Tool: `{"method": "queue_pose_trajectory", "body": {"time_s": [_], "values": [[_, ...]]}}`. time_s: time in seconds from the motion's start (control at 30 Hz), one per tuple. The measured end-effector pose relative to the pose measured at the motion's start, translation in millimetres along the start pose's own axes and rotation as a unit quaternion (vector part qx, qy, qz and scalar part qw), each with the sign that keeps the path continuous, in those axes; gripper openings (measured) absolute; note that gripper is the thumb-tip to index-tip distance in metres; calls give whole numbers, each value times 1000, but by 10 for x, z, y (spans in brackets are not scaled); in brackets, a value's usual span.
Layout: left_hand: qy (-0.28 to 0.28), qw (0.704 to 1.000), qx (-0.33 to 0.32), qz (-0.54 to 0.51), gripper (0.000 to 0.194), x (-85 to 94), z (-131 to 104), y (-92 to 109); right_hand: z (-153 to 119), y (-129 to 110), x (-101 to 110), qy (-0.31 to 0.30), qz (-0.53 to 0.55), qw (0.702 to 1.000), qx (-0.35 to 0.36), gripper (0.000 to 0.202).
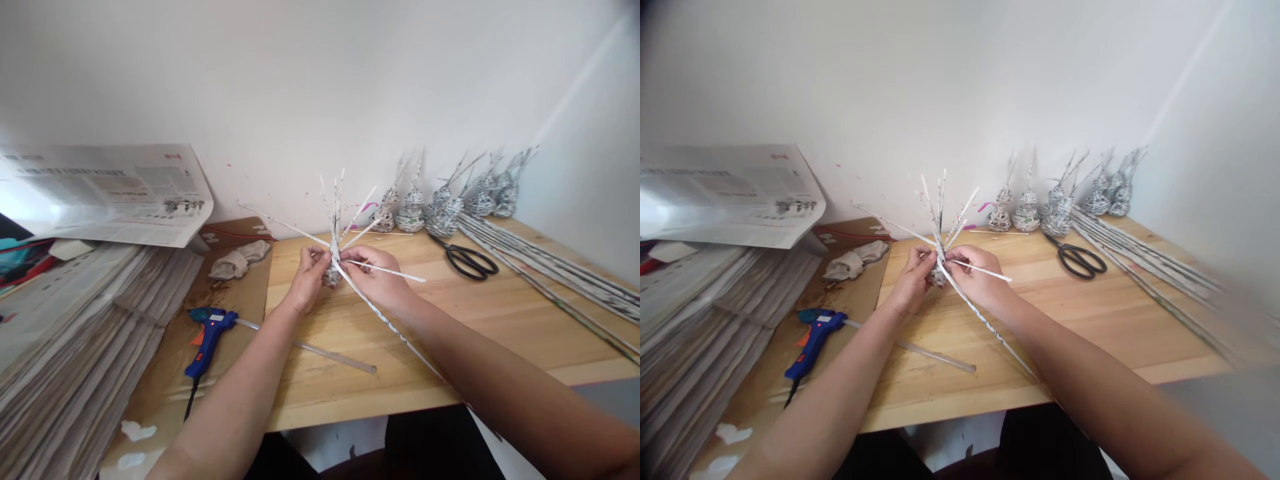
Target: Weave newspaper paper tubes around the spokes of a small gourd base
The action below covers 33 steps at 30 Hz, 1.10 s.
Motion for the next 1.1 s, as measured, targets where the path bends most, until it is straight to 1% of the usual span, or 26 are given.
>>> {"method": "queue_pose_trajectory", "body": {"time_s": [0.1,0.17,0.27,0.33,0.43,0.53,0.63,0.7,0.77,0.87,0.97,1.03,1.1], "values": [[-23,999,-29,27,47,-23,-4,11,14,-7,11,-4,-4,1000,-4,13],[-35,998,-46,35,44,-32,-7,14,21,-27,13,-9,-16,1000,9,14],[-44,997,-47,30,42,-36,-10,-1,38,-38,9,-20,-21,999,16,16],[-49,998,-36,28,42,-41,-14,-12,54,-12,6,-30,8,999,-19,16],[-46,998,-23,19,45,-49,-26,-4,72,35,-12,-68,91,989,-95,13],[-50,999,-8,10,47,-62,-41,8,75,58,-25,-101,177,966,-159,14],[-65,998,5,10,43,-77,-53,1,63,71,-32,-113,233,942,-212,22],[-68,998,2,12,40,-81,-53,-15,51,75,-44,-114,254,932,-233,24],[-59,998,-5,18,38,-80,-48,-41,42,76,-60,-106,273,925,-243,25],[-33,999,-27,24,38,-77,-34,-75,38,78,-82,-86,284,923,-246,23],[-9,998,-61,22,37,-69,-31,-73,42,92,-95,-77,273,925,-251,23],[-10,998,-58,17,34,-67,-37,-73,52,108,-92,-69,266,929,-249,23],[-29,999,-38,4,32,-73,-47,-76,60,133,-83,-59,253,933,-248,24]]}}
Point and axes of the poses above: each hand's wrist, its own z-axis towards the middle knuckle, its own x-axis out of the back of the hand, y = z × x, the point moved 4 cm from there along z, towards the middle knuckle, and after that the axes turned 3 degrees about y, right-handed, at the moved point
